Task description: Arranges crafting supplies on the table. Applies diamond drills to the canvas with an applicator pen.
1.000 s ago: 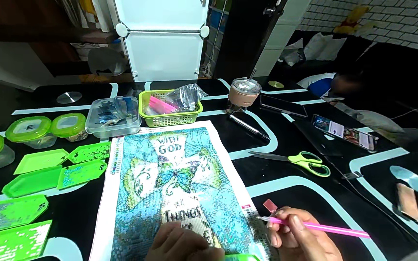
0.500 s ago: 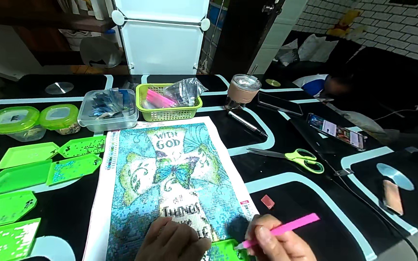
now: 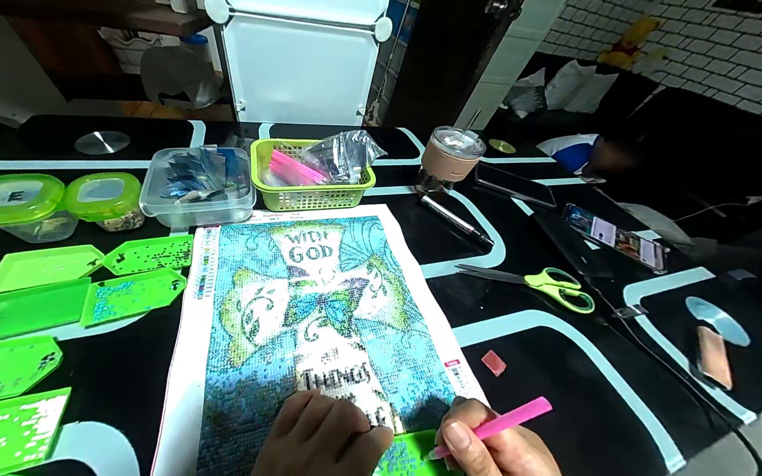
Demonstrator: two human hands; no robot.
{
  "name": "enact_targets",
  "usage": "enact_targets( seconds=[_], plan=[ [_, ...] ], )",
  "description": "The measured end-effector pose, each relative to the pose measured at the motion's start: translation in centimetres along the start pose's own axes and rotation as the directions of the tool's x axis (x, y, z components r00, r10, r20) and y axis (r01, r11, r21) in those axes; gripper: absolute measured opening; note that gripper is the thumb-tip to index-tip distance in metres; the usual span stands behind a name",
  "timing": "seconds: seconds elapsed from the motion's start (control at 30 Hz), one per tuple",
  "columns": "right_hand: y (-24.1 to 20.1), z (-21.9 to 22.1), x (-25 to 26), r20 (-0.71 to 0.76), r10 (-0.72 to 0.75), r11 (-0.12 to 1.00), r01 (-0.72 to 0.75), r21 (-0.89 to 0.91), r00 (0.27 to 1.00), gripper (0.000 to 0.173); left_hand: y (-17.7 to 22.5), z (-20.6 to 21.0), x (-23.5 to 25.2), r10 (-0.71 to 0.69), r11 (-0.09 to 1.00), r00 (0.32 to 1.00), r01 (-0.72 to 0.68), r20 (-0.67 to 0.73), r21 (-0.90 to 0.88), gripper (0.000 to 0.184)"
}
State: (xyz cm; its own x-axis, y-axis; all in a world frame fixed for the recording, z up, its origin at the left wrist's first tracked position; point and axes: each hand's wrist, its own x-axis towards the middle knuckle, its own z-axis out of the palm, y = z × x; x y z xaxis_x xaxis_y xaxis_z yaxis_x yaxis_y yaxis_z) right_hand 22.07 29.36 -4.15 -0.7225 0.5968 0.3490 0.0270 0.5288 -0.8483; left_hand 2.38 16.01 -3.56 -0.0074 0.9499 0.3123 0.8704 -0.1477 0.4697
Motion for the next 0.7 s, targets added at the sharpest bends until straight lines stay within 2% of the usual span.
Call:
enact_targets(
  seconds=[0.13, 0.23, 0.33, 0.4, 0.47, 0.57, 0.7],
  plan=[
    [0.0, 0.0, 0.0, 0.004, -0.001, 1.000, 0.001, 0.006, 1.000, 0.031, 0.0, 0.0, 0.0, 0.000, 1.000, 1.000, 0.000, 0.004, -0.001, 0.043],
    [-0.2, -0.4, 0.3, -0.044, 0.112, 0.976, -0.102, 0.193, 0.993, 0.025, 0.1, -0.2, 0.1, -0.003, 1.000, 1.000, 0.003, 0.019, -0.014, 0.043],
    [-0.6, -1.0, 1.5, -0.071, 0.296, 0.869, -0.238, 0.433, 0.952, 0.026, 0.2, -0.3, 0.2, -0.013, 0.999, 1.000, 0.014, 0.028, -0.050, 0.043],
    [-0.2, -1.2, 2.6, -0.073, 0.326, 0.834, -0.250, 0.492, 0.943, 0.028, 0.2, -0.4, 0.2, -0.012, 0.997, 0.999, 0.016, 0.046, -0.078, 0.042],
    [0.5, -1.1, 3.4, -0.094, 0.289, 0.860, -0.216, 0.463, 0.953, 0.026, 0.1, -0.4, 0.2, -0.003, 0.994, 0.998, 0.010, 0.064, -0.111, 0.042],
    [1.4, -0.9, 4.2, -0.110, 0.169, 0.950, -0.132, 0.283, 0.979, 0.025, 0.1, -0.5, 0.2, -0.002, 0.991, 0.996, 0.013, 0.084, -0.132, 0.042],
    [2.4, -0.3, 4.4, -0.109, 0.037, 0.987, -0.019, 0.162, 0.993, 0.026, 0.1, -0.6, 0.2, -0.011, 0.989, 0.996, 0.024, 0.093, -0.147, 0.042]
  ],
)
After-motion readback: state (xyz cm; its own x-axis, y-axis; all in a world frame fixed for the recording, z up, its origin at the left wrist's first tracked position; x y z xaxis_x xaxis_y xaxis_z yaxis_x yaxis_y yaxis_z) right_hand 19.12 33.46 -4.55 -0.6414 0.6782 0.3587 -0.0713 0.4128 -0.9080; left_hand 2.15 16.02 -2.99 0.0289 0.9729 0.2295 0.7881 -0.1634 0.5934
